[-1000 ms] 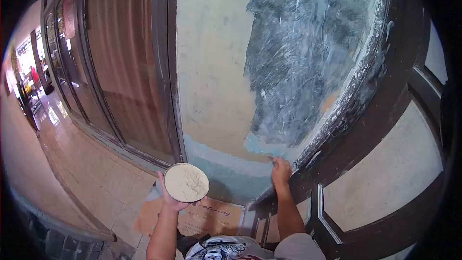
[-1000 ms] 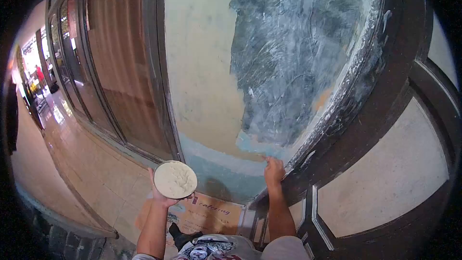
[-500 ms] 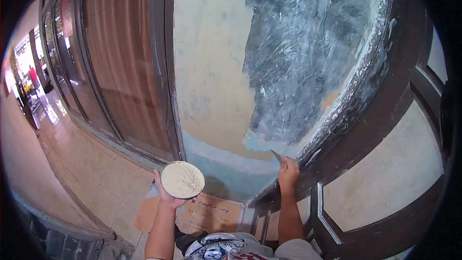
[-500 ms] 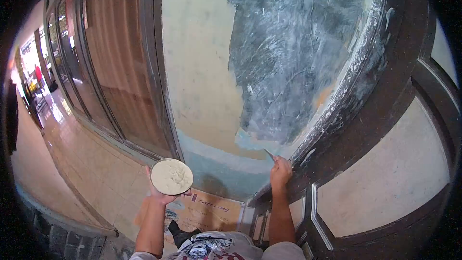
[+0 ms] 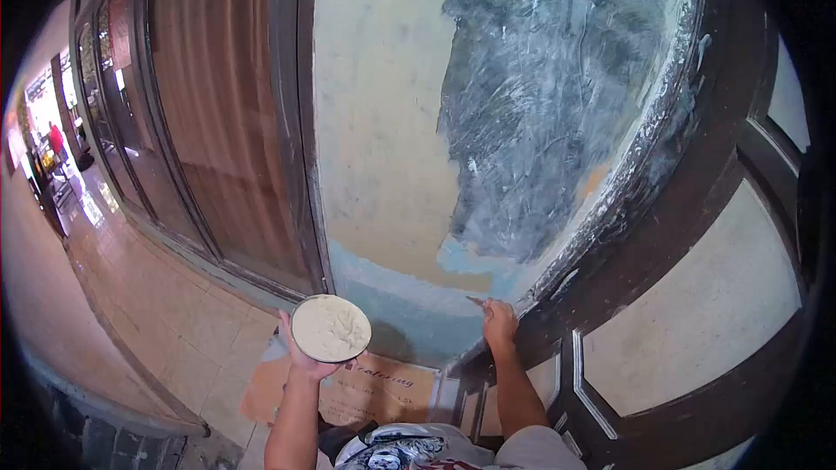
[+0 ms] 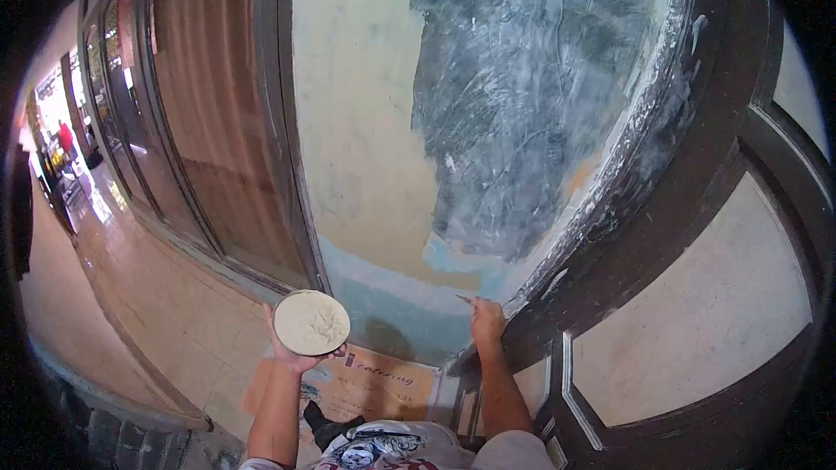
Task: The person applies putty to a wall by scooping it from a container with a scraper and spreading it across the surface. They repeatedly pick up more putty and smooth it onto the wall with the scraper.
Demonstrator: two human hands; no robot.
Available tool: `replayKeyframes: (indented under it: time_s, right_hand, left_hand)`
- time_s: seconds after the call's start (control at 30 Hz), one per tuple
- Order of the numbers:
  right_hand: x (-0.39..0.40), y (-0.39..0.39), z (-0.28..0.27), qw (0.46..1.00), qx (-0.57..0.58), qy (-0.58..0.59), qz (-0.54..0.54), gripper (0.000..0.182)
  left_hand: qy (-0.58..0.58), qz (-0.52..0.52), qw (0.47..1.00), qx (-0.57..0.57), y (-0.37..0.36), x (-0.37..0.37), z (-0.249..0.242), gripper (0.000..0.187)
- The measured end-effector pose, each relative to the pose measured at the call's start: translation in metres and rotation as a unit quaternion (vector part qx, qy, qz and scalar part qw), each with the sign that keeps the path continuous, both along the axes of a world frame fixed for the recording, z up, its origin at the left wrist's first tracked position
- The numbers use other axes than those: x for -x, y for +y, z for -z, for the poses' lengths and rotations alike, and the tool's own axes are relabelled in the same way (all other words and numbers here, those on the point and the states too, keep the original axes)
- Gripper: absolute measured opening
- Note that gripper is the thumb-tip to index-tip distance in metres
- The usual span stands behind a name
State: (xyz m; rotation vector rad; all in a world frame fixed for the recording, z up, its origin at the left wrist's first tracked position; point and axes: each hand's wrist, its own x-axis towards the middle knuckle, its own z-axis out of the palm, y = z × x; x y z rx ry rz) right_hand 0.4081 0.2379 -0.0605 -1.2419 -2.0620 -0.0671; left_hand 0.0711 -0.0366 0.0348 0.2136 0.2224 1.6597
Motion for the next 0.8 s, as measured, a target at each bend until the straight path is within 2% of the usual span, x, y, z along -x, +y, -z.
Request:
replayKeyframes:
  time_s: [0.03,0.1,0.13,0.23,0.27,0.3,0.37,0.4,0.43,0.5,0.53,0.57,0.63,0.67,0.73,0.77,0.8]
  right_hand:
    - [0.004,0.003,-0.02,1.0,-0.002,0.002,-0.002,0.012]
    - [0.005,0.015,-0.063,0.994,-0.078,0.069,0.037,0.011]
    - [0.001,0.025,-0.06,0.981,-0.154,0.115,0.038,0.01]
    - [-0.006,0.002,-0.054,0.98,-0.146,0.133,0.02,0.008]
    - [-0.01,-0.01,-0.033,0.995,-0.029,0.034,0.087,0.008]
    - [-0.013,-0.014,-0.014,0.995,-0.03,0.035,0.087,0.008]
    - [-0.015,-0.007,0.009,0.999,0.008,0.034,0.006,0.007]
    - [-0.017,0.012,0.003,0.997,0.005,-0.05,0.061,0.009]
    - [-0.016,0.021,-0.013,0.997,0.007,-0.05,0.062,0.009]
    - [-0.016,0.021,-0.067,0.978,-0.162,0.132,0.02,0.01]
    - [-0.016,0.01,-0.088,0.975,-0.175,0.14,0.003,0.01]
    - [-0.016,0.007,-0.084,0.974,-0.176,0.139,0.006,0.01]
    - [-0.021,-0.004,-0.06,0.98,-0.142,0.141,-0.009,0.009]
    - [-0.024,-0.006,-0.033,0.995,-0.059,0.078,0.014,0.01]
    - [-0.021,-0.002,-0.005,0.998,-0.032,0.049,0.014,0.01]
    - [-0.02,0.004,0.002,1.0,-0.005,0.02,0.012,0.011]
    - [-0.019,0.014,-0.016,0.999,0.009,-0.021,0.048,0.01]
  left_hand:
    - [0.002,-0.002,1.0,-0.002,0.0,0.004,0.001,0.121]
    - [0.02,0.027,0.999,-0.019,-0.001,0.009,0.003,0.12]
    - [0.018,0.028,0.999,-0.016,-0.003,0.007,0.001,0.12]
    - [0.003,0.0,1.0,-0.01,-0.005,0.003,-0.003,0.119]
    - [-0.003,-0.002,1.0,-0.008,-0.005,0.003,-0.003,0.119]
    - [-0.008,-0.003,1.0,-0.007,-0.006,0.004,-0.002,0.12]
    - [0.002,0.01,1.0,-0.022,-0.006,0.006,-0.002,0.122]
    - [0.011,0.024,0.999,-0.034,-0.005,0.008,-0.003,0.125]
    - [0.011,0.025,0.999,-0.032,-0.004,0.009,-0.003,0.125]
    - [0.018,0.029,0.999,-0.023,-0.003,0.009,0.0,0.124]
    - [0.02,0.026,0.999,-0.006,-0.004,0.008,0.0,0.122]
    - [0.021,0.029,0.999,-0.007,-0.003,0.007,-0.002,0.122]
    - [-0.023,0.004,1.0,0.016,-0.003,0.002,-0.008,0.121]
    - [0.008,0.005,1.0,-0.012,-0.001,0.005,0.005,0.118]
    - [0.013,0.008,1.0,-0.01,-0.002,0.003,0.004,0.118]
    - [0.02,0.008,1.0,-0.008,-0.001,0.003,0.002,0.117]
    - [0.021,0.007,1.0,-0.009,-0.002,0.002,-0.003,0.117]
